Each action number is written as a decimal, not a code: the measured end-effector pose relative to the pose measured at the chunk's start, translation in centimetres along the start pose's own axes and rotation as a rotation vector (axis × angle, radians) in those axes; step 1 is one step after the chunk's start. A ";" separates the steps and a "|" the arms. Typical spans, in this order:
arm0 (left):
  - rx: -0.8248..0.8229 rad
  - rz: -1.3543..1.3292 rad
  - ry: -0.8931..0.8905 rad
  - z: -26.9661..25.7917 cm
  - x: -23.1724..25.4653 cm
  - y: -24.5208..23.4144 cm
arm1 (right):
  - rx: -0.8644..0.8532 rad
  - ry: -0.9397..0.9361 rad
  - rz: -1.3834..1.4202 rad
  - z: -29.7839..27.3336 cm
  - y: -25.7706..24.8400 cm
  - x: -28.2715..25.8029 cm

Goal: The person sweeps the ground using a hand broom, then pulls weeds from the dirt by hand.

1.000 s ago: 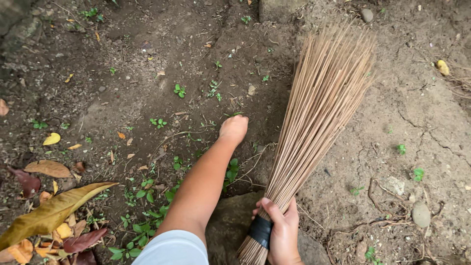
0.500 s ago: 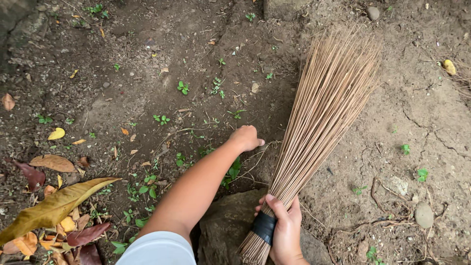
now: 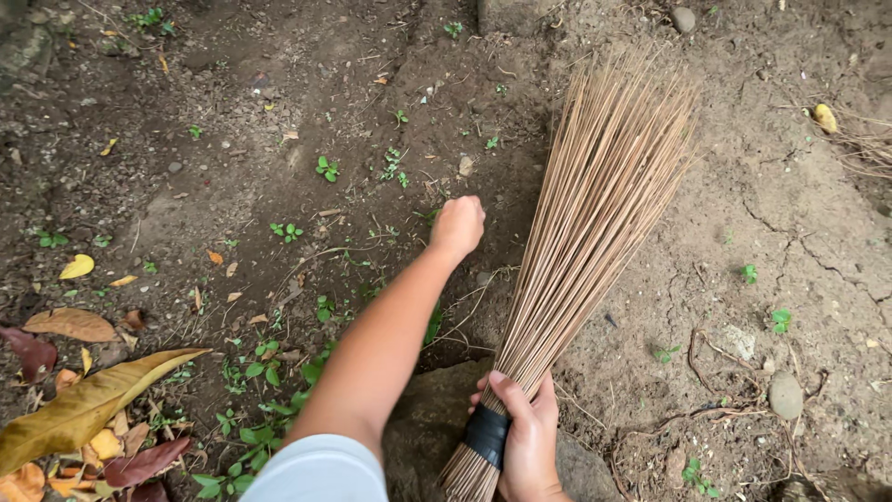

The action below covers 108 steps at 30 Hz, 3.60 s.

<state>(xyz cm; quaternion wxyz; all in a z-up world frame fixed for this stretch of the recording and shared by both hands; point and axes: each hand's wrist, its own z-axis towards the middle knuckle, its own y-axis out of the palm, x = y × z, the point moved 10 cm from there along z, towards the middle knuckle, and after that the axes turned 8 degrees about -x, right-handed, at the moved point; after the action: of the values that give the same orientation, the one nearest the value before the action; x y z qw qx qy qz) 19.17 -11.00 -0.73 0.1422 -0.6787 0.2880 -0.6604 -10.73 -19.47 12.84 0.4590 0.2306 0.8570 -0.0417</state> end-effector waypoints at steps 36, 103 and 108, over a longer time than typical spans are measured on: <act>-0.146 0.342 -0.054 0.8 -3.3 2.2 | 0.036 0.007 -0.015 0.4 -0.7 0.7; -0.705 0.562 -0.257 -17.8 0.3 -2.1 | -0.141 -0.068 0.041 0.6 0.1 0.2; -0.588 0.674 -0.094 -16.8 -1.3 0.1 | -0.154 -0.061 0.061 0.6 0.1 0.3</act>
<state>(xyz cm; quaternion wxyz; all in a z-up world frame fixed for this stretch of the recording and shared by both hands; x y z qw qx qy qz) 2.77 -7.17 -0.36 0.1637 -0.5878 0.6617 -0.4357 -10.37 -19.43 12.25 0.5024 0.2193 0.8358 0.0316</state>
